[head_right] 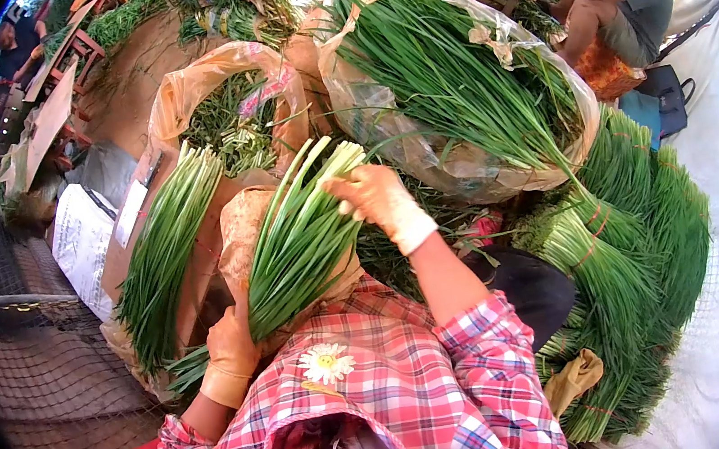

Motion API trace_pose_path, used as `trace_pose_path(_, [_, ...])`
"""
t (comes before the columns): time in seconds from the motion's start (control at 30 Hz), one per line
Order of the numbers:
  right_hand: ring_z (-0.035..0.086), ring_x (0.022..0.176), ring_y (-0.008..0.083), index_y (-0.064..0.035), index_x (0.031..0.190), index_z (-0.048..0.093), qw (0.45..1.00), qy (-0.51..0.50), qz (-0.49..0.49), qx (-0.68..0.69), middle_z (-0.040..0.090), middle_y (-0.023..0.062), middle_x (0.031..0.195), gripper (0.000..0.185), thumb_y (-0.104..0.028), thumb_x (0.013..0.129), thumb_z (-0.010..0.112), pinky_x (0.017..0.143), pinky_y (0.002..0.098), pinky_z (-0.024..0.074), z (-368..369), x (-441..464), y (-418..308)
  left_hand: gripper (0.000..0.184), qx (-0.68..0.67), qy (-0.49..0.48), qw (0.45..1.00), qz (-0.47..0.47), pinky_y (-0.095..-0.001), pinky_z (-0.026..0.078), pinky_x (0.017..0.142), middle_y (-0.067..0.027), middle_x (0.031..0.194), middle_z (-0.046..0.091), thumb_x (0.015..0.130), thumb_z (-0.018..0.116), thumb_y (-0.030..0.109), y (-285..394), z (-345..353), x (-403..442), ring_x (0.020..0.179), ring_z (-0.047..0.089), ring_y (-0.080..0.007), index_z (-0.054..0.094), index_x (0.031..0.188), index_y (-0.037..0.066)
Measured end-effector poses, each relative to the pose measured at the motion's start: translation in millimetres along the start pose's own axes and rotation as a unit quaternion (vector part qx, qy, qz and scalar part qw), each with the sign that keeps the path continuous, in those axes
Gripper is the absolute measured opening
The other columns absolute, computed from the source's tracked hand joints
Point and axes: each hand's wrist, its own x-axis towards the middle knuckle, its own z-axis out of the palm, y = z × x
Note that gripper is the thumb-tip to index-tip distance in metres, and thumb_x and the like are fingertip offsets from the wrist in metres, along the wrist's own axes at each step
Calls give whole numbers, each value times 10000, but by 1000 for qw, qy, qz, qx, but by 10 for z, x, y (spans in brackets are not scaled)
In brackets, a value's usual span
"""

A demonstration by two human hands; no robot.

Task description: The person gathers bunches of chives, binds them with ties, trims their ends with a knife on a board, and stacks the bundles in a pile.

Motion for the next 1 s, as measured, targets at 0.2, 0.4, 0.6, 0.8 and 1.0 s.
trace_pose_path(0.2, [564,559,95,-8,870,612,995,-59,-17,74,633,42,716,321,-327,847,637,494,218,418,127,229,339,1138,18,-14,1000,-8,-440,516,659,-157,891,574,558,820,201,-59,37,12,750,623,-365,125,1458,161])
trace_pose_path(0.4, [589,579,118,8,871,609,991,-73,-48,100,643,65,712,294,-285,878,608,520,226,441,131,203,442,1051,-43,-65,997,-21,-455,502,732,-185,1015,595,585,787,174,-90,-50,83,841,619,-392,180,1443,180])
trace_pose_path(0.6, [577,563,132,-10,843,607,966,-103,-92,219,616,53,666,297,-304,858,647,527,236,450,164,238,575,956,-172,10,983,64,-444,495,753,-207,1114,578,583,740,136,-305,89,123,913,585,-403,263,1411,161])
trace_pose_path(0.8, [594,600,123,-15,887,611,967,-114,-111,200,635,49,700,310,-321,853,648,546,230,451,186,216,491,853,-231,5,971,68,-430,486,799,-226,1069,588,626,707,147,-320,6,137,965,569,-405,318,1385,142])
trace_pose_path(1.0, [622,677,115,-17,947,618,978,-122,-111,124,668,50,807,277,-286,882,617,592,223,461,151,212,408,841,-257,-13,964,72,-419,485,814,-231,1068,588,631,707,151,-347,-9,165,981,571,-394,326,1380,132])
